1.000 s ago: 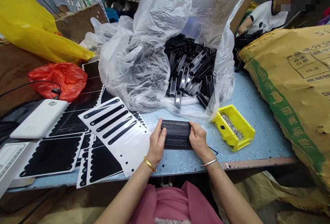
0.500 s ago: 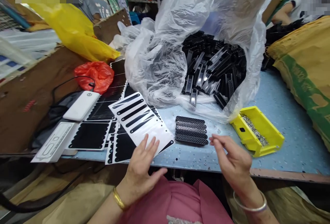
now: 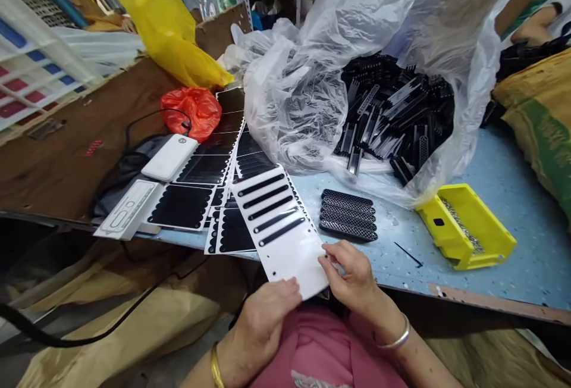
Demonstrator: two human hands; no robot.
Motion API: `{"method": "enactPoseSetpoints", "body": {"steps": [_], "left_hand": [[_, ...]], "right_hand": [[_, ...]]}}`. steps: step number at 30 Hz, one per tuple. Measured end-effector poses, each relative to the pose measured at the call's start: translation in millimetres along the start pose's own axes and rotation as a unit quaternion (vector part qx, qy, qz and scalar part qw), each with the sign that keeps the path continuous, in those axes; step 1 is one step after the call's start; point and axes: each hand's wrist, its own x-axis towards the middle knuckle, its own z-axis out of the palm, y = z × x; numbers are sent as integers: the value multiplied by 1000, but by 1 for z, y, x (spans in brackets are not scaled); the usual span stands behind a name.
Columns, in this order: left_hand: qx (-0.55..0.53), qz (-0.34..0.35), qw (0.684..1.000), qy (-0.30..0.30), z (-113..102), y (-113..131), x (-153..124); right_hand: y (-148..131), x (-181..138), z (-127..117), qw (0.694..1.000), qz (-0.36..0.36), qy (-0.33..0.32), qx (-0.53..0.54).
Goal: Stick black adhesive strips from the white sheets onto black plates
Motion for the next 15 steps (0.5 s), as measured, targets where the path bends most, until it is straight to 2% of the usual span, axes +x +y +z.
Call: {"method": "enactPoseSetpoints", "body": {"steps": [3, 5, 7, 9, 11, 13, 15], "left_hand": [[-79, -67, 994, -31, 4, 14, -5], [-95, -141, 985, 17, 0, 16, -8], [-92, -239, 962, 99, -9, 11, -9], [-107, -347, 914, 183, -17, 2, -8], [-182, -428, 856, 226, -19, -6, -4], [-309, -462, 800, 226, -13, -11, 3], [-427, -468, 744, 213, -2, -9, 11]], "right_hand": [[2, -1, 12, 999, -20, -25, -21], [7, -4, 19, 997, -26, -66, -37], [13, -8, 24, 994, -28, -94, -47], [19, -11, 26, 993, -36, -103, -53], [22, -14, 25, 992, -52, -105, -53], [24, -16, 23, 990, -67, -111, -48], [25, -17, 20, 989, -77, -124, -37]]}}
